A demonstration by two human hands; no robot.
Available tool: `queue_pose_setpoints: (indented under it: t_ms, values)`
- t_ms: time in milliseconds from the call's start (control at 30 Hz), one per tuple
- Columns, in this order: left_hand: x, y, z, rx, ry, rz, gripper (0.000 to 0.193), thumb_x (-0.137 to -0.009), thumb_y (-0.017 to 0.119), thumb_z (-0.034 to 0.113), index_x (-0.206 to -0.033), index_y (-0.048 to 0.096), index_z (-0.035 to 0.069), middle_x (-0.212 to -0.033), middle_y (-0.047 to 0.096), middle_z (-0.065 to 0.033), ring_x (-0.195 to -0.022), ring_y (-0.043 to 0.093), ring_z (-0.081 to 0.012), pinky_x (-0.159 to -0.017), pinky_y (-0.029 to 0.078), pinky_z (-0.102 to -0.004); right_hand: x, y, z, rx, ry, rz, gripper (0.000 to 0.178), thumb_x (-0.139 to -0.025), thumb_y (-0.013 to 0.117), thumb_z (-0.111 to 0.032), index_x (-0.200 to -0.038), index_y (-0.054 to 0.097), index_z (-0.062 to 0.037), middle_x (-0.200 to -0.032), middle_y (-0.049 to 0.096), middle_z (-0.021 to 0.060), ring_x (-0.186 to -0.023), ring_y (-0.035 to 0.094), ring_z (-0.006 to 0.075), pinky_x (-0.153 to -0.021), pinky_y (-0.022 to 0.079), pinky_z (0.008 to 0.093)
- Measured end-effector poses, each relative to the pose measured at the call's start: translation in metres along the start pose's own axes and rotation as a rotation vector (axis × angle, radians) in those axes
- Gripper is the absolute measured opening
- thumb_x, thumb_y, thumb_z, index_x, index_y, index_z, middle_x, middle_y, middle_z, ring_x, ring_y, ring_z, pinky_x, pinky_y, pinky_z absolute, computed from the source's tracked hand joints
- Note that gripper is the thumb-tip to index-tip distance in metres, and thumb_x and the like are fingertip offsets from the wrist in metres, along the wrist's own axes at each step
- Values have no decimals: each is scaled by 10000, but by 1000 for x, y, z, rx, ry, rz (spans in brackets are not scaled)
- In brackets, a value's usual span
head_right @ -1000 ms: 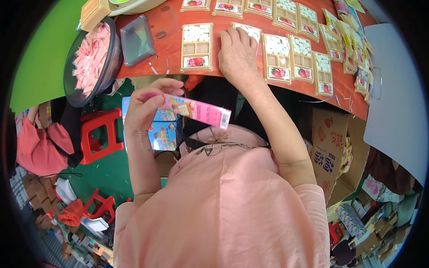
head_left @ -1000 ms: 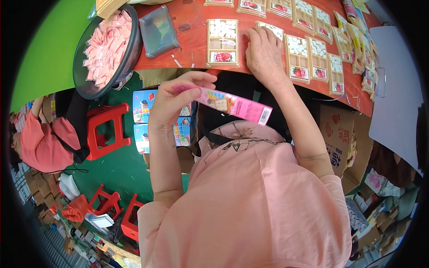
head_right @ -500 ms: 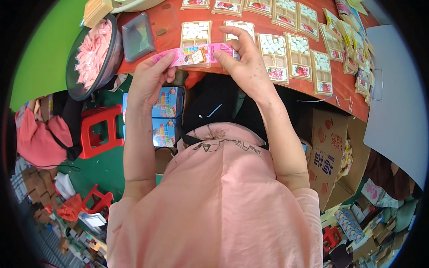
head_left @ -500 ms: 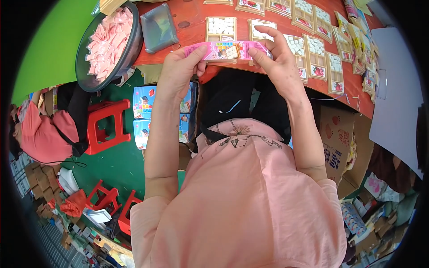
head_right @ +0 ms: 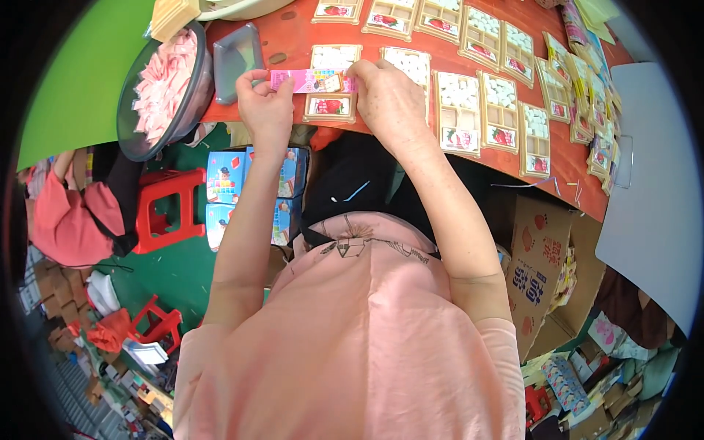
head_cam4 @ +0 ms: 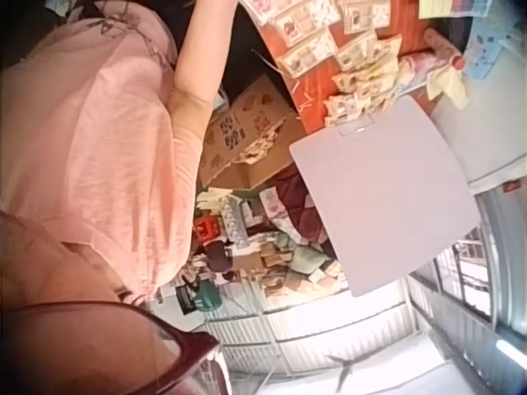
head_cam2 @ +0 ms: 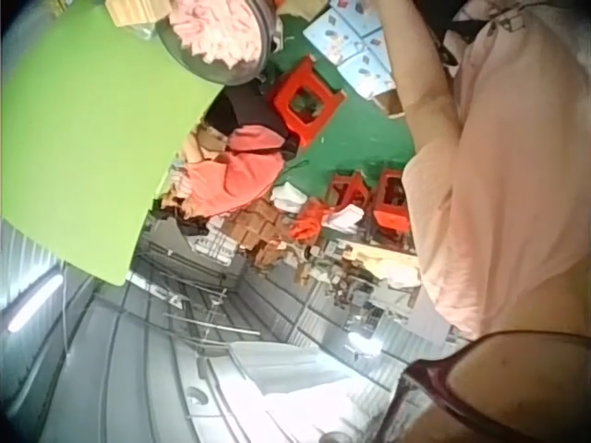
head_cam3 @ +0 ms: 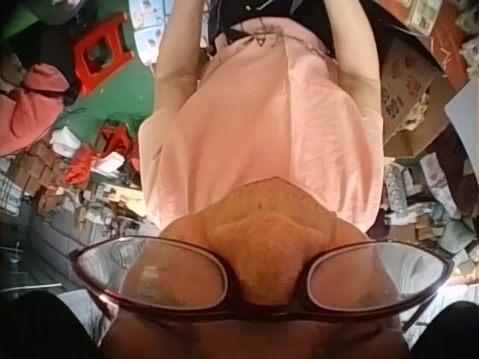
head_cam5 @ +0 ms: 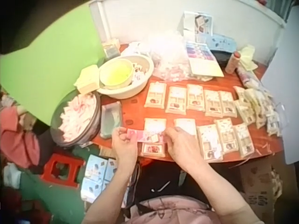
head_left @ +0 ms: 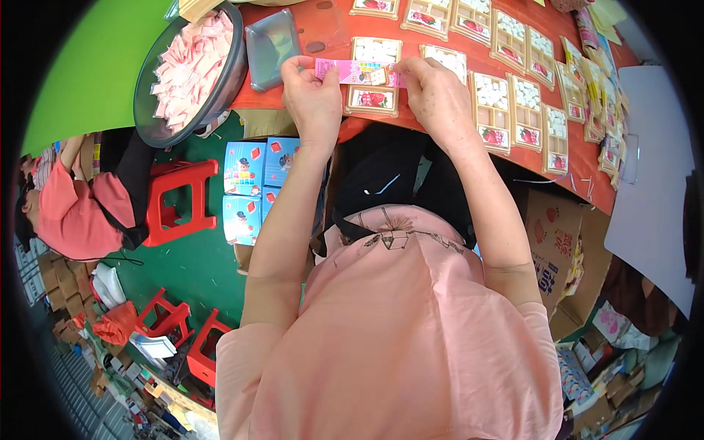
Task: Packaging small cube-shaped items into plastic trays, inserting them into sleeves, and applying adhesive labels.
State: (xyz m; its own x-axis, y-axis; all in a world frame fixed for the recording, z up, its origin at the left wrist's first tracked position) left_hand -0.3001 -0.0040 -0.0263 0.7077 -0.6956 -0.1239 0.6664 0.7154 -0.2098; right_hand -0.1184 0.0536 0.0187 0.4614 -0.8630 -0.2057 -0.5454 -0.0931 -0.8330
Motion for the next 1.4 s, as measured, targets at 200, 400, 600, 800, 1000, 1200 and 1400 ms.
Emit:
queue_pose_setpoints:
  t_ms: [200, 400, 600, 800, 1000, 1200, 1400]
  values:
    - [-2, 4, 13, -178, 32, -25, 328, -826, 719, 17, -1066, 496, 1, -751, 673, -127, -647, 632, -200, -640, 503, -355, -1, 9, -3, 228, -37, -93, 302, -889, 595, -70, -1140, 721, -183, -922, 659, 126, -853, 691, 311, -737, 564, 427]
    - [6, 3, 6, -570, 263, -118, 262, -879, 664, 70, -1073, 497, 12, -787, 655, -167, -719, 653, -375, -673, 524, -440, 7, 18, -12, 353, -146, -132, 423, -819, 628, -45, -1206, 693, -201, -953, 618, 122, -823, 695, 304, -702, 577, 422]
    - [48, -31, 8, -682, 511, -9, 291, -907, 672, 156, -1080, 502, -5, -830, 641, -185, -759, 672, -378, -643, 529, -454, 37, 20, -15, 270, -210, -120, 430, -826, 615, -33, -1223, 677, -188, -967, 594, 116, -808, 687, 304, -634, 569, 404]
    - [90, -28, -15, 400, -782, -372, 394, -938, 694, 322, -1117, 603, -17, -975, 695, -120, -794, 688, -154, -564, 556, -284, 55, 20, -22, 243, -262, -176, 462, -800, 617, -25, -1233, 653, -181, -935, 576, 111, -782, 676, 287, -626, 566, 409]
    - [90, -30, -20, 649, -765, -340, 267, -959, 662, 234, -1098, 629, 9, -985, 711, -82, -826, 691, -144, -565, 569, -286, 60, 2, -5, -67, -217, -12, 370, -887, 596, -5, -1233, 632, -132, -931, 637, 113, -777, 673, 244, -630, 545, 348]
    - [90, -30, 28, 753, -630, -332, 223, -970, 643, 206, -1067, 640, 6, -979, 708, -94, -783, 699, -151, -574, 584, -284, 92, -27, 18, -970, 457, -45, 436, -966, 648, -274, -1297, 523, -21, -991, 656, 40, -734, 566, 79, -595, 438, 206]
    - [113, 13, 58, 804, -608, -487, 222, -971, 642, 189, -1091, 653, 3, -1010, 706, -91, -810, 687, -132, -584, 589, -280, 95, -17, -2, -1457, 528, 142, 437, -957, 677, -269, -1274, 565, 10, -1183, 656, 78, -1010, 620, 138, -876, 484, 295]
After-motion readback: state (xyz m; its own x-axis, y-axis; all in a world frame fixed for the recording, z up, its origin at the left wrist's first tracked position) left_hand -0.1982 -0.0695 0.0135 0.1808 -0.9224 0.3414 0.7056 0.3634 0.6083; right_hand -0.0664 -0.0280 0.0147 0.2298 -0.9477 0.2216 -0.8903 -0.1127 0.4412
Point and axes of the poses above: each hand's wrist, its own x-axis away from the middle knuckle, its own y-axis out of the palm, z = x × y, the point moved 3 cm from there along -x, towards the middle knuckle
